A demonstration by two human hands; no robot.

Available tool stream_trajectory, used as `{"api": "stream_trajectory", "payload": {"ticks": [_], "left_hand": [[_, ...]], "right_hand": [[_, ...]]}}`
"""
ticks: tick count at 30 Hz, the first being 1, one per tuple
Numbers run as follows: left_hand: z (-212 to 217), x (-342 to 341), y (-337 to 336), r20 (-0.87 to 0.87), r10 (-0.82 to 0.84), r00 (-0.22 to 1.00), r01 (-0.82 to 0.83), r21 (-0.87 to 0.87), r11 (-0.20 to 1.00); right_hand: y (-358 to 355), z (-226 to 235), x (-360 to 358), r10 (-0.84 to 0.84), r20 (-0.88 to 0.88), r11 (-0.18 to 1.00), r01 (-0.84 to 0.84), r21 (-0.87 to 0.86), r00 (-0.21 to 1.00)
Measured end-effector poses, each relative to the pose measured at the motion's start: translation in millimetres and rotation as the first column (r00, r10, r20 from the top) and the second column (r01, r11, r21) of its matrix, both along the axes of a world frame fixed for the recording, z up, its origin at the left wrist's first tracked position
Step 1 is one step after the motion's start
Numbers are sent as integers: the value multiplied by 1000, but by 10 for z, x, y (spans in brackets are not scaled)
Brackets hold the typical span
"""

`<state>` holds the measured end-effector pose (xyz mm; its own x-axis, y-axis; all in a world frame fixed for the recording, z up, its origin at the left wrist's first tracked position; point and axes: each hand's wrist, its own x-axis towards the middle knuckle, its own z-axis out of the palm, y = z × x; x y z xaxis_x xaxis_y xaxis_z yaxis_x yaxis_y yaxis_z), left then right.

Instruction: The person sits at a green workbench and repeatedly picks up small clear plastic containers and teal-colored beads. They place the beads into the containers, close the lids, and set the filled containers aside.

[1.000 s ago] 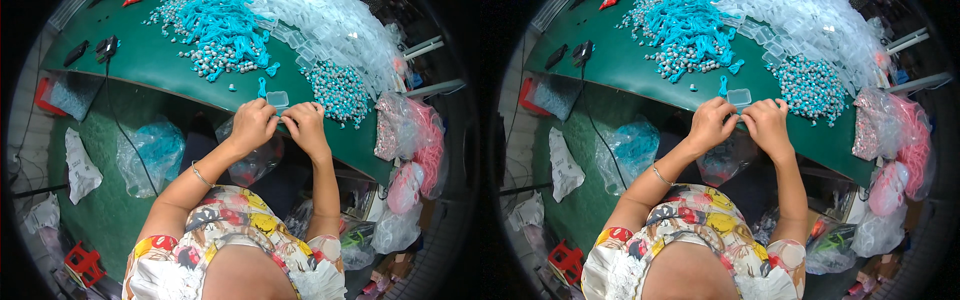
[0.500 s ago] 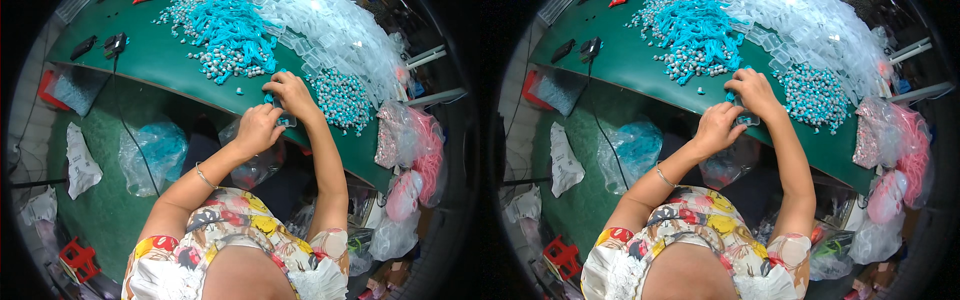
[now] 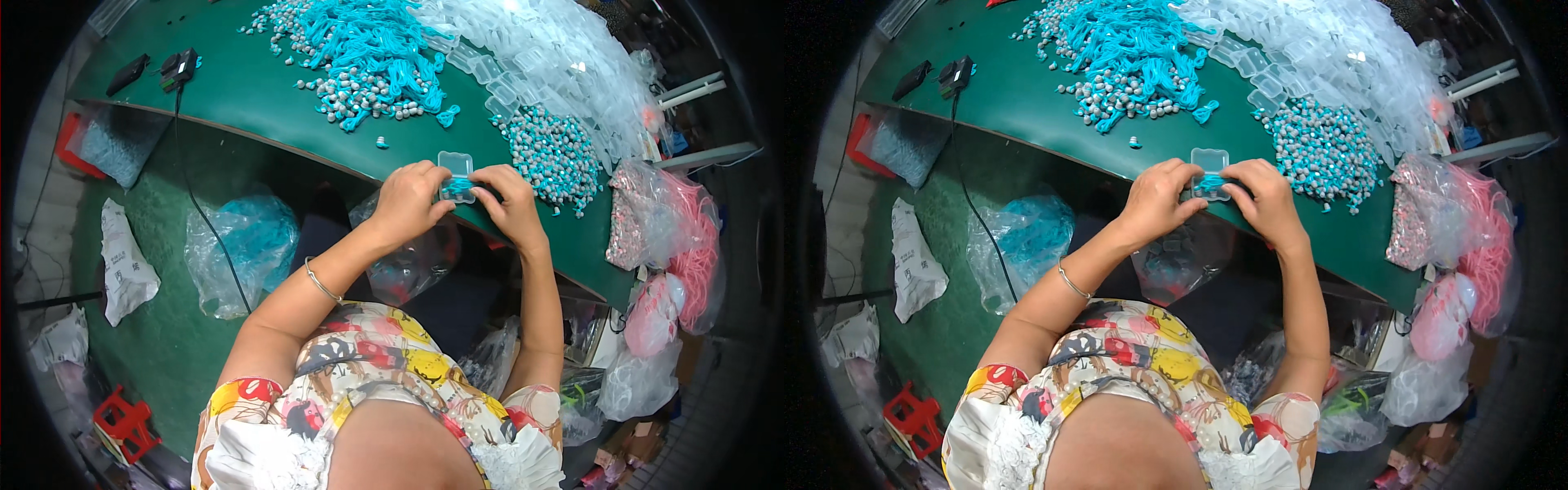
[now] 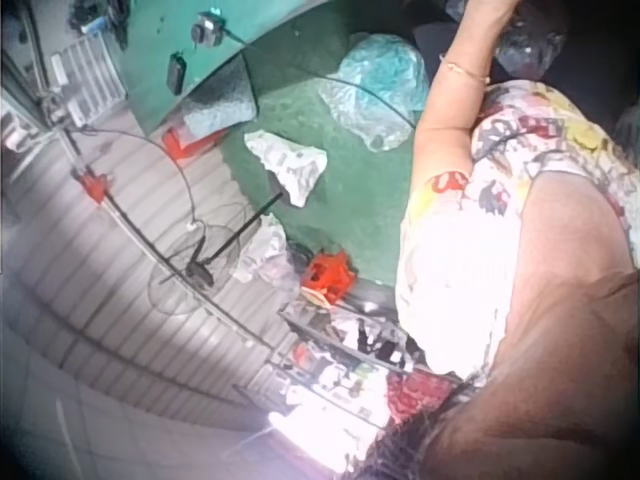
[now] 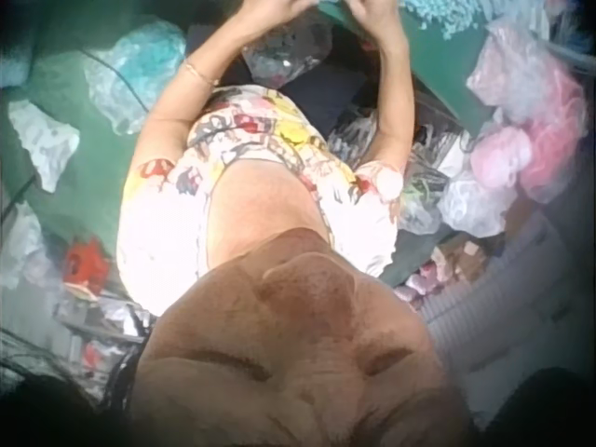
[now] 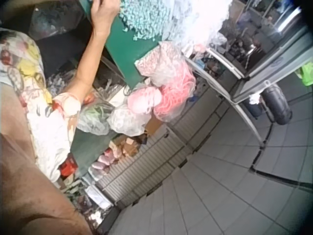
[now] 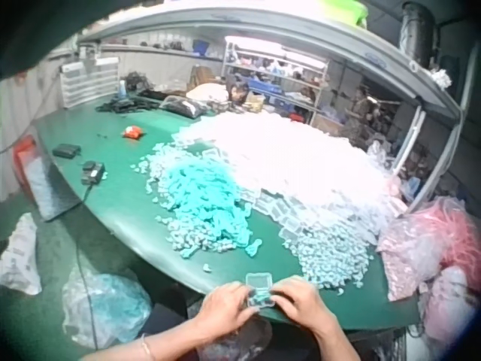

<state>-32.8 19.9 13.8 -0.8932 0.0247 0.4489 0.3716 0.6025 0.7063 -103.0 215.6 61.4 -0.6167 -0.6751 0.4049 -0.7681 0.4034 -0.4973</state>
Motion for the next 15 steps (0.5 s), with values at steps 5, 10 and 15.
{"api": "stream_trajectory", "payload": {"ticks": [5, 10, 15], "left_hand": [[24, -24, -5, 35, -5, 999, 6, -12, 1000], [85, -5, -4, 107, 1, 994, 2, -22, 1000], [106, 0, 4, 108, -3, 994, 3, -6, 1000]], "right_hand": [[-77, -195, -13, 13, -98, 999, -17, -38, 995], [-109, -168, 109, -19, -190, 998, 30, 60, 982], [-90, -193, 106, -2, -254, 999, 11, 35, 967]]}}
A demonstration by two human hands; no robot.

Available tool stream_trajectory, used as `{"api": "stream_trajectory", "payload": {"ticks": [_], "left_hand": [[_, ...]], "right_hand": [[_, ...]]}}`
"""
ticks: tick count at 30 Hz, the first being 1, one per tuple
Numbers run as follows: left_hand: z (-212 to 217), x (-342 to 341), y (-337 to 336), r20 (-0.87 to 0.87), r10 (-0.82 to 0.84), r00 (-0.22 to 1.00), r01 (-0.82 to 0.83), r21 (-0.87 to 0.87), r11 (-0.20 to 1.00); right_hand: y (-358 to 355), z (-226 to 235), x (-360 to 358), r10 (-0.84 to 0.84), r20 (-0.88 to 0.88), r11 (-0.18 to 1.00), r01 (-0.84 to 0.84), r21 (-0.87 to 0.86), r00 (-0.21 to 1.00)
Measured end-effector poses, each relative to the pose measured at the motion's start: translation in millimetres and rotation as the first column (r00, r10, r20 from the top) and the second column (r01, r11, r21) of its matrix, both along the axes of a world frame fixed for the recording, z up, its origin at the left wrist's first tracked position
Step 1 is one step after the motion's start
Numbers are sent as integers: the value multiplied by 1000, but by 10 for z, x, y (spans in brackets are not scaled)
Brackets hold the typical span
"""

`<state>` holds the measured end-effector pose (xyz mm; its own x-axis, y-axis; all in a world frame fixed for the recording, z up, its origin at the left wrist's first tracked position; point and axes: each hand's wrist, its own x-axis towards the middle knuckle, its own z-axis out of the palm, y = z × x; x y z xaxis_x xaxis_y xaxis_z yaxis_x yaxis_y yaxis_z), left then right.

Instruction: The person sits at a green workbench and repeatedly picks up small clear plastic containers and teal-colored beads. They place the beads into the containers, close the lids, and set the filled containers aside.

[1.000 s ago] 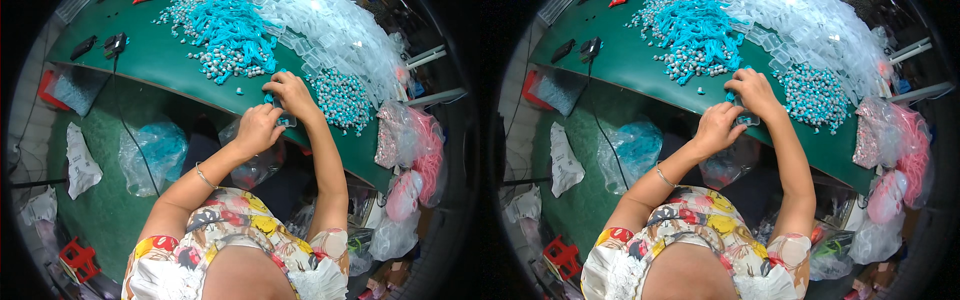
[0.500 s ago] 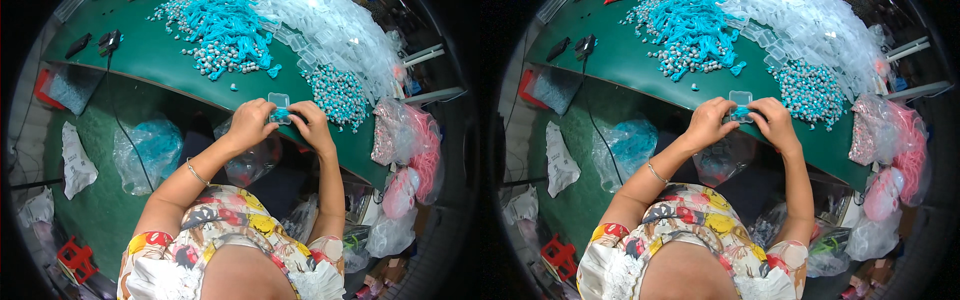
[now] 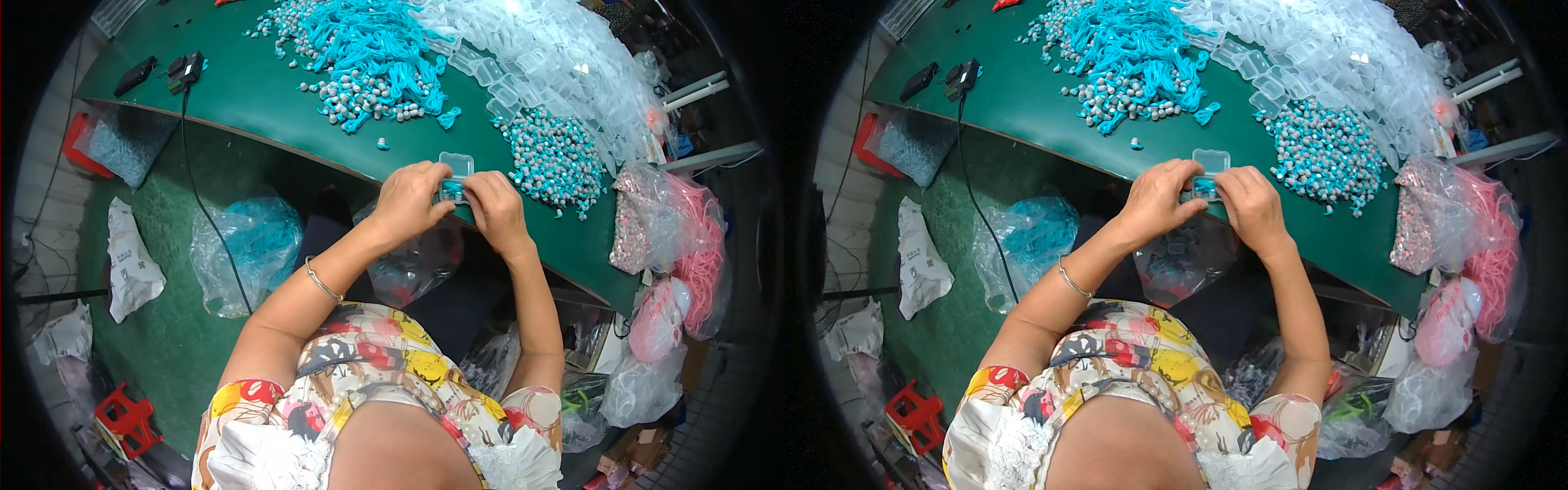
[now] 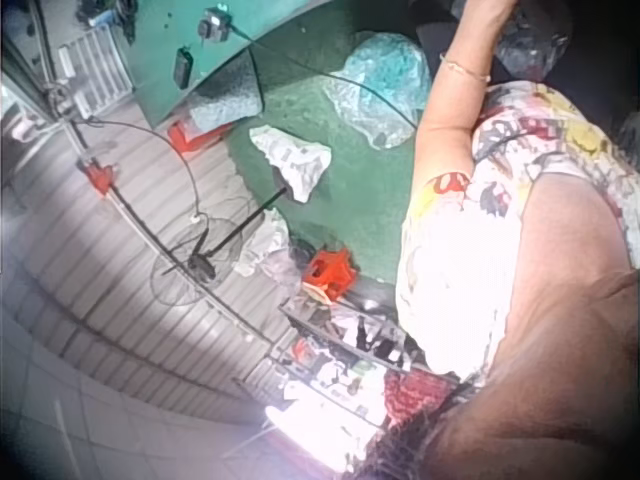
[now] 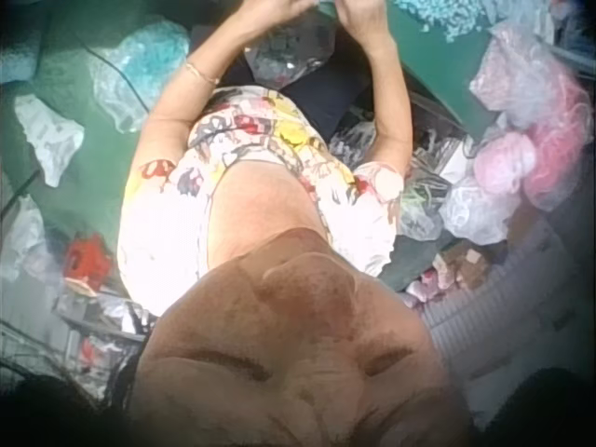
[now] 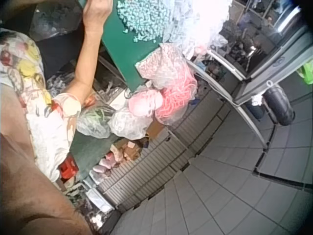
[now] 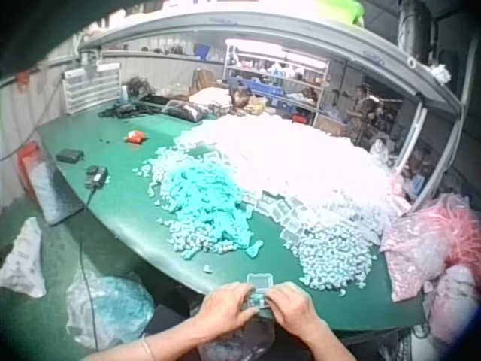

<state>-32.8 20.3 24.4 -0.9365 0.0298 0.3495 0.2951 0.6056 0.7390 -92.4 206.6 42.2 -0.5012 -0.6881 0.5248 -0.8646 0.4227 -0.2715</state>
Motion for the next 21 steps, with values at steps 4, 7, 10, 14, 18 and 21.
{"api": "stream_trajectory", "payload": {"ticks": [4, 7, 10, 14, 18, 21], "left_hand": [[-28, -5, 5, -1, -6, 1000, 6, -15, 1000], [-66, -6, 1, -41, 1, 999, -2, -23, 1000], [-62, 0, -3, -68, 9, 998, -12, -42, 999], [-62, -13, -1, -75, -17, 997, 15, -29, 999], [-6, 21, 0, -22, 0, 1000, 1, 35, 999], [26, 46, 6, -15, 12, 1000, -11, 95, 995]], "right_hand": [[38, -9, -22, 9, 46, 999, -11, 43, 999], [34, 66, -44, -48, 169, 999, 48, 8, 984], [-25, 68, -268, -151, 268, 987, 160, -15, 951], [-55, -29, -423, -112, 287, 993, 99, 57, 951], [-38, 53, -350, -111, 336, 993, 115, 7, 935], [85, 41, -317, 10, 296, 1000, -4, -22, 955]]}}
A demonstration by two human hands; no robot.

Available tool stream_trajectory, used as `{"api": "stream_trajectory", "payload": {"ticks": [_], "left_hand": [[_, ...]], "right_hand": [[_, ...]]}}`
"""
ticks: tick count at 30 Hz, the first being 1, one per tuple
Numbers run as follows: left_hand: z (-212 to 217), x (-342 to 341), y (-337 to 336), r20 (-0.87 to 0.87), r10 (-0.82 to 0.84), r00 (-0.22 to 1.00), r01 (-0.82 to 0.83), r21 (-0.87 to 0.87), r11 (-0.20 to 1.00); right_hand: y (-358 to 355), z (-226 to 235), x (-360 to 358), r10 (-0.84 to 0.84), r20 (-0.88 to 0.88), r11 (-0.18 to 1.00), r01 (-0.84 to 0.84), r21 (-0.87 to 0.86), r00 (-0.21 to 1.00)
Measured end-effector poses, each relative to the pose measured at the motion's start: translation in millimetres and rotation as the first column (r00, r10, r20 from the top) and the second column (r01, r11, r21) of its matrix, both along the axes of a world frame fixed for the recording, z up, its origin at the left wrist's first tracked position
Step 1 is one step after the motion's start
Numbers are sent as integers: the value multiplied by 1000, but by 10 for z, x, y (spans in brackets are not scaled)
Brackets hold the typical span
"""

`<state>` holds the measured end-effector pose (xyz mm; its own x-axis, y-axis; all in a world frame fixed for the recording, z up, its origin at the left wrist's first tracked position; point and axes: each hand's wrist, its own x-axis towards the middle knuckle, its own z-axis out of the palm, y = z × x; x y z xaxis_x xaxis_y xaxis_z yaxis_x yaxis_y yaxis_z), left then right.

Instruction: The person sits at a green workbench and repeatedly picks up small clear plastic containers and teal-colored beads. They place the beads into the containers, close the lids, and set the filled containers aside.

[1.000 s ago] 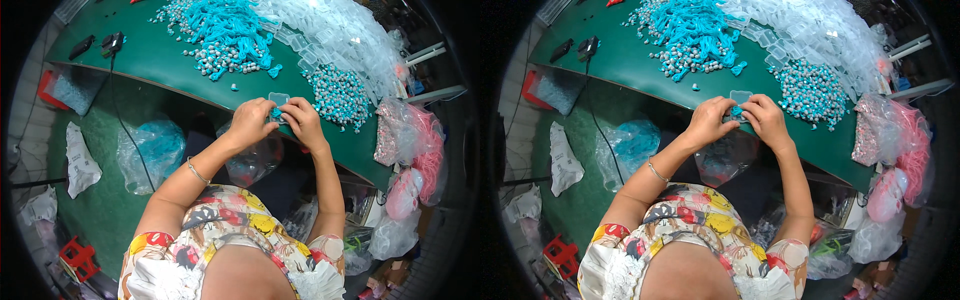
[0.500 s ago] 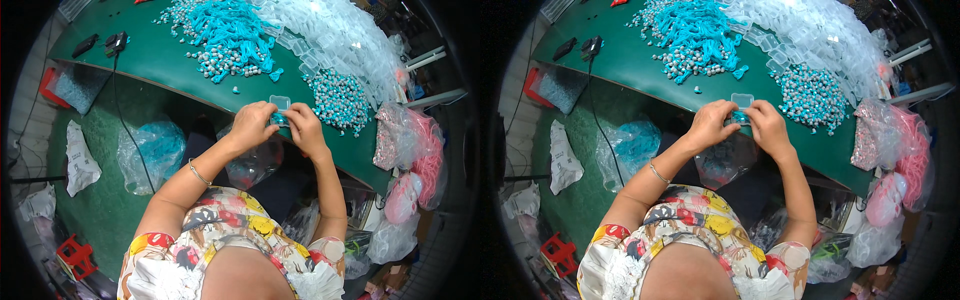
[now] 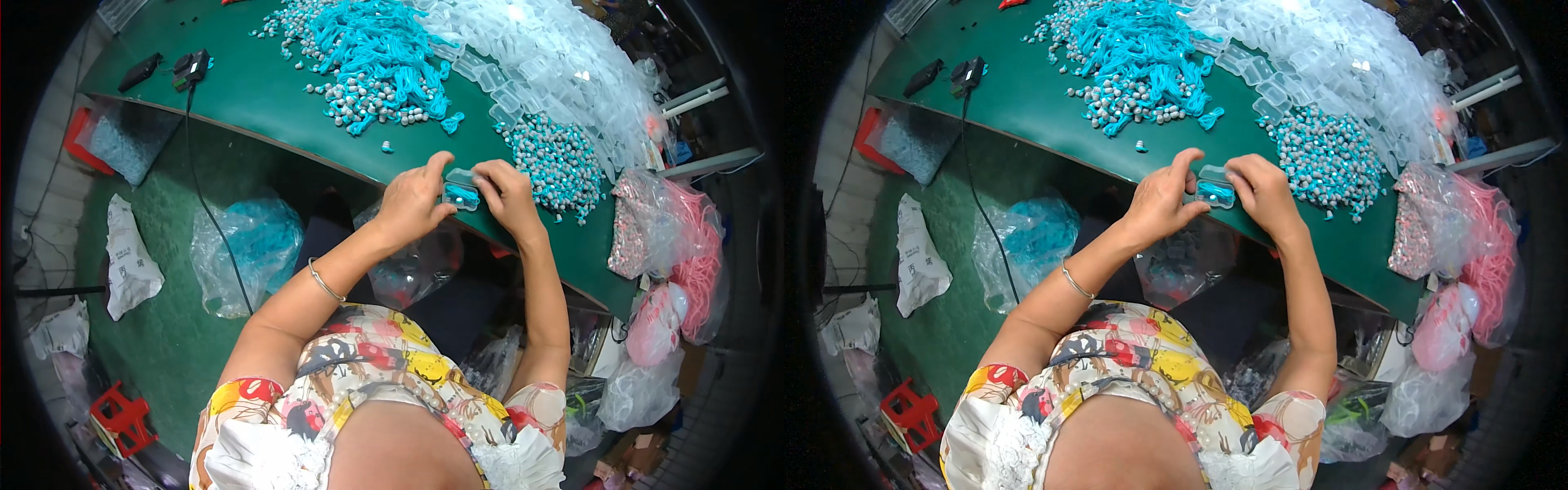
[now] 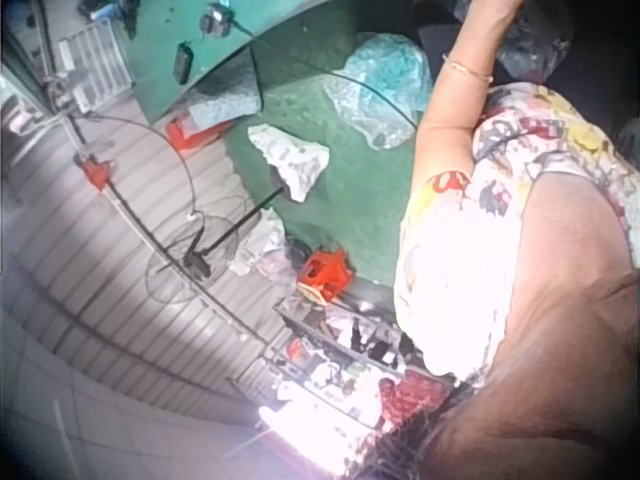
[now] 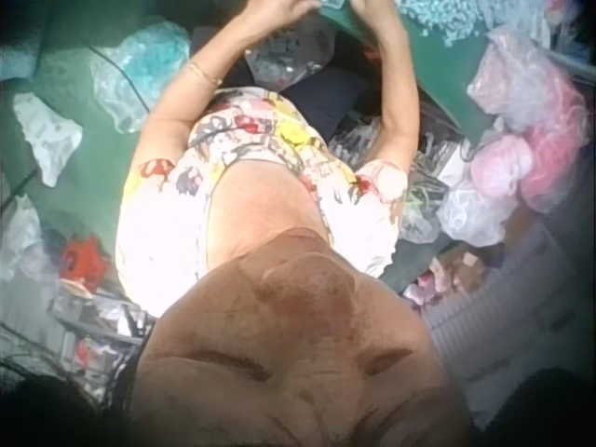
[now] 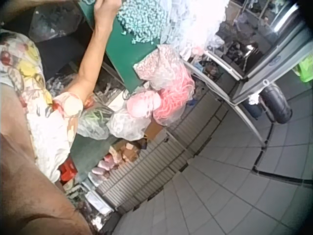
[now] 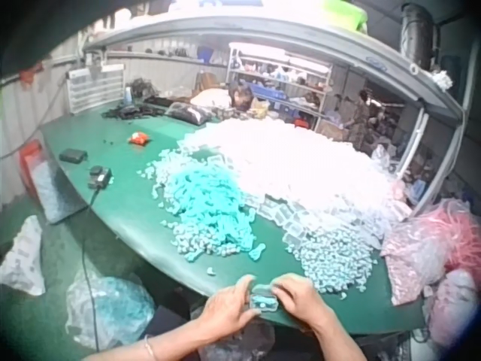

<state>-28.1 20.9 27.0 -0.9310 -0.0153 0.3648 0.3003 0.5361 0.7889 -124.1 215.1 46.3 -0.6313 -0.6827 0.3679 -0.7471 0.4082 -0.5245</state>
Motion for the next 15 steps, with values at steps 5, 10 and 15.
{"api": "stream_trajectory", "payload": {"ticks": [5, 10, 15], "left_hand": [[-47, -25, -21, -113, -32, 993, 11, -184, 983], [-93, -63, -35, -159, -57, 986, 20, -225, 974], [-136, -80, -107, -178, -117, 977, 71, -248, 966]], "right_hand": [[102, 59, 215, 81, -49, 997, -81, -10, 996], [30, -125, 339, -7, -167, 998, -3, -62, 986], [-45, -136, 360, -18, -35, 994, 14, -108, 999]]}}
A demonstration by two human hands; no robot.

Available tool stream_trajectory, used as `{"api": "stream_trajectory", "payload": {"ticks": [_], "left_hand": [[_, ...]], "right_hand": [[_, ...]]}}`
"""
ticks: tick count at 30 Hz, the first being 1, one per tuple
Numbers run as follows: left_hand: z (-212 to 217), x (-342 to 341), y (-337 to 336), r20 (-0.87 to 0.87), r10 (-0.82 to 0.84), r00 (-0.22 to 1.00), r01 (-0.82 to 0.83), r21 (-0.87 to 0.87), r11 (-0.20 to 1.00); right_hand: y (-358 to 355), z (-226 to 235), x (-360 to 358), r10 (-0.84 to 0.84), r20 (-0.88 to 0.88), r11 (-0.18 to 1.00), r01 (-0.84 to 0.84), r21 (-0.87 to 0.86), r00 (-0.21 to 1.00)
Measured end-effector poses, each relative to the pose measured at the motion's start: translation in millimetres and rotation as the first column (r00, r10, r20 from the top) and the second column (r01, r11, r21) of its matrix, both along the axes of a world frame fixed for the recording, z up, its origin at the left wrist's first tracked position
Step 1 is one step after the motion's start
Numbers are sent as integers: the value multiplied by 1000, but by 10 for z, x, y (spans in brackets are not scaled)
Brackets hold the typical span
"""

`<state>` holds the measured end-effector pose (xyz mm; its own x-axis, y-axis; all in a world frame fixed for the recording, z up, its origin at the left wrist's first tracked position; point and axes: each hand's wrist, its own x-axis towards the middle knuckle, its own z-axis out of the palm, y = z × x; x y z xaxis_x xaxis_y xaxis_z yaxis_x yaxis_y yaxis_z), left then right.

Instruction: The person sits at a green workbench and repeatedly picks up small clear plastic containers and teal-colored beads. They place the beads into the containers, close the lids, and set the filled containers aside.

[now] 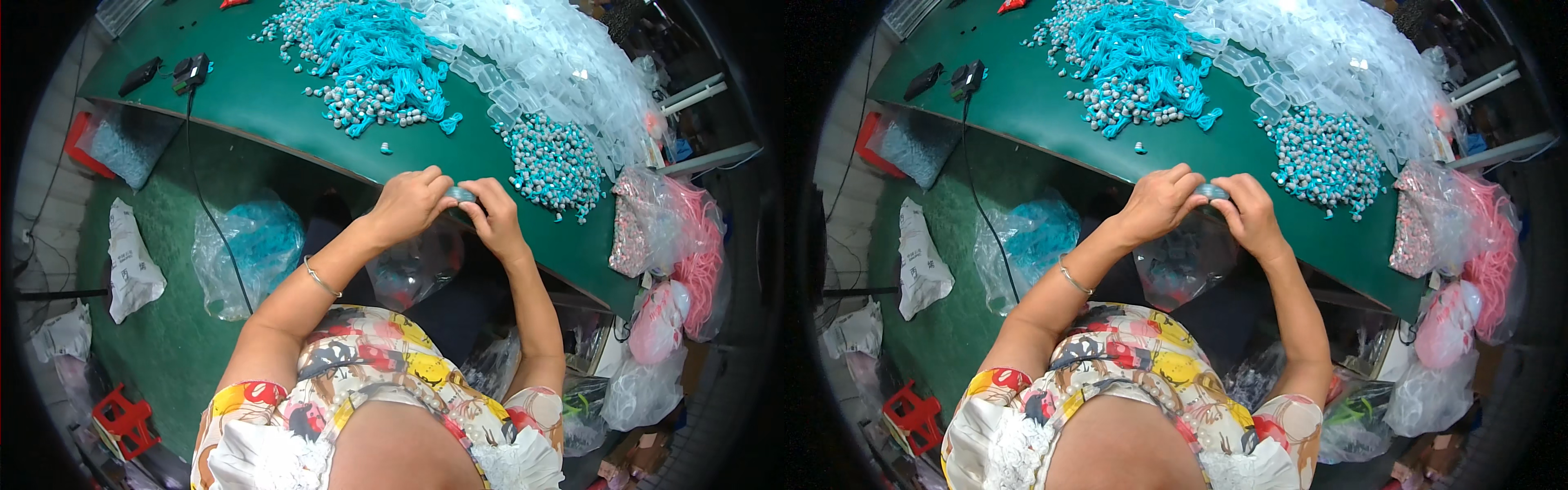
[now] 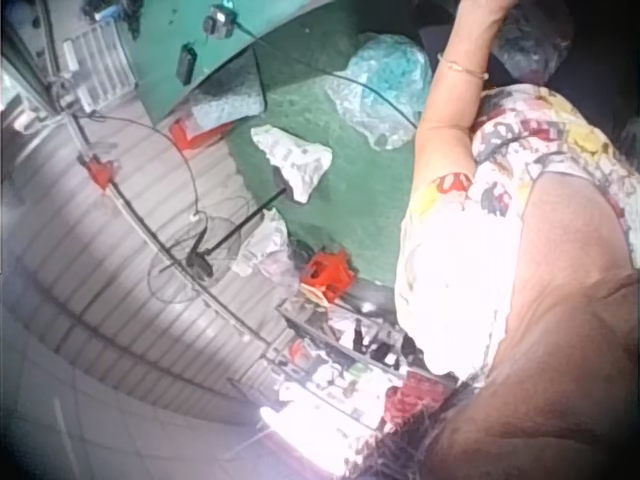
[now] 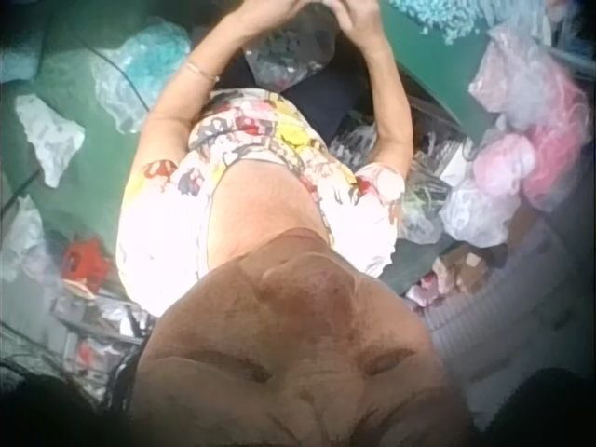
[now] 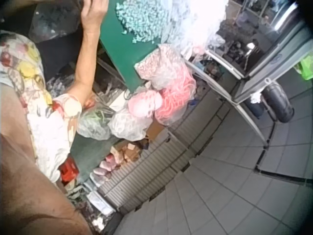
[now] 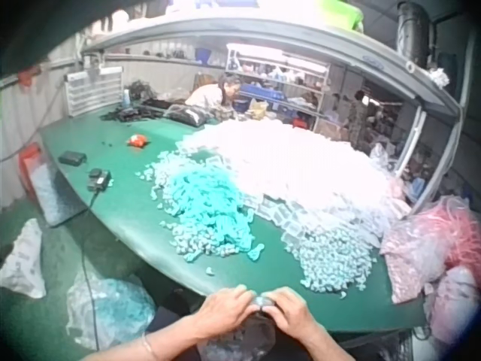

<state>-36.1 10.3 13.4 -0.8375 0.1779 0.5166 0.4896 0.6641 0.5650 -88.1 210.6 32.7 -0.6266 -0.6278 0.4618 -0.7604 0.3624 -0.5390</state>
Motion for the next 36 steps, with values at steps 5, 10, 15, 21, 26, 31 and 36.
{"api": "stream_trajectory", "payload": {"ticks": [5, 10, 15, 21, 26, 31, 36], "left_hand": [[-12, -1, -89, 67, -52, 996, 42, 135, 990], [10, 108, 20, 18, -36, 999, 32, 185, 982], [-165, 319, 232, -32, -236, 971, 237, 26, 971], [-733, 401, 391, 268, -204, 942, 255, -172, 952], [-427, 376, 154, -51, -176, 983, 175, -17, 984], [171, 131, -503, -141, 373, 917, -377, 1, 926], [-32, -81, -678, -60, 370, 927, -374, -64, 925]], "right_hand": [[-108, 54, 33, 15, 144, 999, -10, -32, 989], [-53, 221, -678, 83, 271, 996, -86, -2, 959], [-79, 66, -1577, -493, -417, 724, 626, 290, 764], [-306, 55, -1798, -460, -431, 648, 626, 434, 776], [-251, 22, -1786, -359, -458, 748, 544, 381, 813], [-279, 33, -1725, -274, -513, 753, 513, 411, 813], [-255, 56, -1749, -252, -560, 826, 477, 301, 790]]}}
